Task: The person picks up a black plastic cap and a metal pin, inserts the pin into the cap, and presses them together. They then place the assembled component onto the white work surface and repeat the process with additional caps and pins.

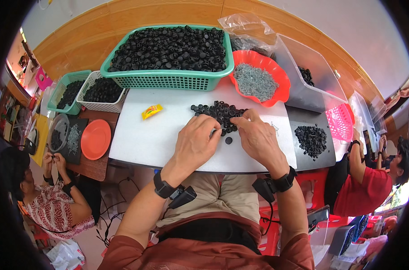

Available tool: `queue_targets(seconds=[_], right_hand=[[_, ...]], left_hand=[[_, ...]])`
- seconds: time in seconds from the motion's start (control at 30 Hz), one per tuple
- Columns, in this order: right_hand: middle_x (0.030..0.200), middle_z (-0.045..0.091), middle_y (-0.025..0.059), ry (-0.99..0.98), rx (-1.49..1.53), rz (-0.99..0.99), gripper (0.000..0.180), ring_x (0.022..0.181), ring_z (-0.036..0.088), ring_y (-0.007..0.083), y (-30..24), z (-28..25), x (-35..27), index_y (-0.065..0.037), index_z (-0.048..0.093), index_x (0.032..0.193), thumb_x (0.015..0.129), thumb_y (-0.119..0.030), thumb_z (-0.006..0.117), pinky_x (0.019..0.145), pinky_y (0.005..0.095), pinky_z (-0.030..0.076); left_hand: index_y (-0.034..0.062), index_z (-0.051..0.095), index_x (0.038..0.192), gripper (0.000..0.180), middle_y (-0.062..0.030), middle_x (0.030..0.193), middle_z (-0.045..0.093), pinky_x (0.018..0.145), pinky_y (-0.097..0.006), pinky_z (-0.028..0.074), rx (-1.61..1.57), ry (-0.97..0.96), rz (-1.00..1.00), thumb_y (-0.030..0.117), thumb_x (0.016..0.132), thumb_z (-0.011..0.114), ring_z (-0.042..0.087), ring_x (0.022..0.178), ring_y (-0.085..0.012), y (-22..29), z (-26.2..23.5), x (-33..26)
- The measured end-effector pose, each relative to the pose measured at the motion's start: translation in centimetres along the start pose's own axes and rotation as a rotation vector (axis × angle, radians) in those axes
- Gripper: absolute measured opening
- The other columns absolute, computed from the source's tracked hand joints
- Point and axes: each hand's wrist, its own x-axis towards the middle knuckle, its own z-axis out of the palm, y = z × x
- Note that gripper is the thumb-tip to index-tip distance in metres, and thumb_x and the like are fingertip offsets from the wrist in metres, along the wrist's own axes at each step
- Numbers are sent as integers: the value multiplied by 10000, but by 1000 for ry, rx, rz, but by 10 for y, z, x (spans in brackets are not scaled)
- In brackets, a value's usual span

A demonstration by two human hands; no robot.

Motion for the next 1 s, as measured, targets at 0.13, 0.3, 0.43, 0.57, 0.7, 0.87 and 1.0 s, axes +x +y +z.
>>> queue_targets(seconds=[0.13, 0.3, 0.43, 0.57, 0.7, 0.87, 1.0], right_hand=[[1060, 629, 161, -10, -43, -1, 283, 774, 674, 400, -1, 2, 7, -66, 721, 1119, 889, -40, 558, 716, 494, 539], [1026, 635, 158, 14, -16, -23, 263, 782, 671, 402, -2, 5, 14, -57, 717, 1113, 897, -61, 568, 716, 491, 539], [1030, 640, 142, -9, -27, -35, 225, 789, 674, 391, -3, 6, 16, -56, 715, 1096, 912, -101, 595, 719, 488, 541], [1018, 638, 113, -11, -25, -22, 157, 834, 661, 362, -8, 1, 17, -34, 717, 1022, 886, -87, 658, 728, 457, 524], [1047, 640, 109, -33, 20, -71, 164, 838, 672, 366, -2, 3, 17, -41, 705, 1028, 878, -103, 680, 733, 471, 534], [1070, 645, 118, 17, 30, -77, 177, 844, 680, 379, -4, 6, 17, -44, 702, 1047, 895, -129, 671, 755, 487, 541], [1090, 647, 127, -13, 9, -44, 215, 852, 681, 387, -2, 6, 18, -47, 713, 1083, 896, -148, 675, 770, 490, 540]], left_hand=[[19, 659, 909, 112, -104, 977, 693, 812, -400, 534, 3, 7, 1, 55, 823, 721, 668, 938, -309, 0, 1, 0], [17, 661, 912, 117, -104, 977, 694, 804, -398, 535, 3, 9, -3, 48, 818, 723, 668, 934, -309, 1, 1, 0], [16, 664, 911, 115, -99, 969, 694, 796, -392, 536, 2, 16, -2, 39, 815, 723, 669, 922, -306, 0, 1, 0], [18, 666, 908, 112, -94, 961, 693, 789, -389, 537, 2, 18, 0, 36, 814, 724, 670, 912, -303, 1, 0, 0], [20, 668, 909, 115, -92, 954, 692, 772, -385, 539, 4, 32, 4, 31, 811, 727, 674, 894, -301, 1, 1, 0], [18, 667, 913, 117, -93, 951, 691, 760, -384, 540, 6, 46, 17, 27, 814, 730, 677, 878, -303, 0, 2, -1], [18, 667, 916, 118, -97, 948, 692, 762, -384, 541, -5, 46, 1, 29, 817, 731, 679, 876, -306, 1, 1, 0]])
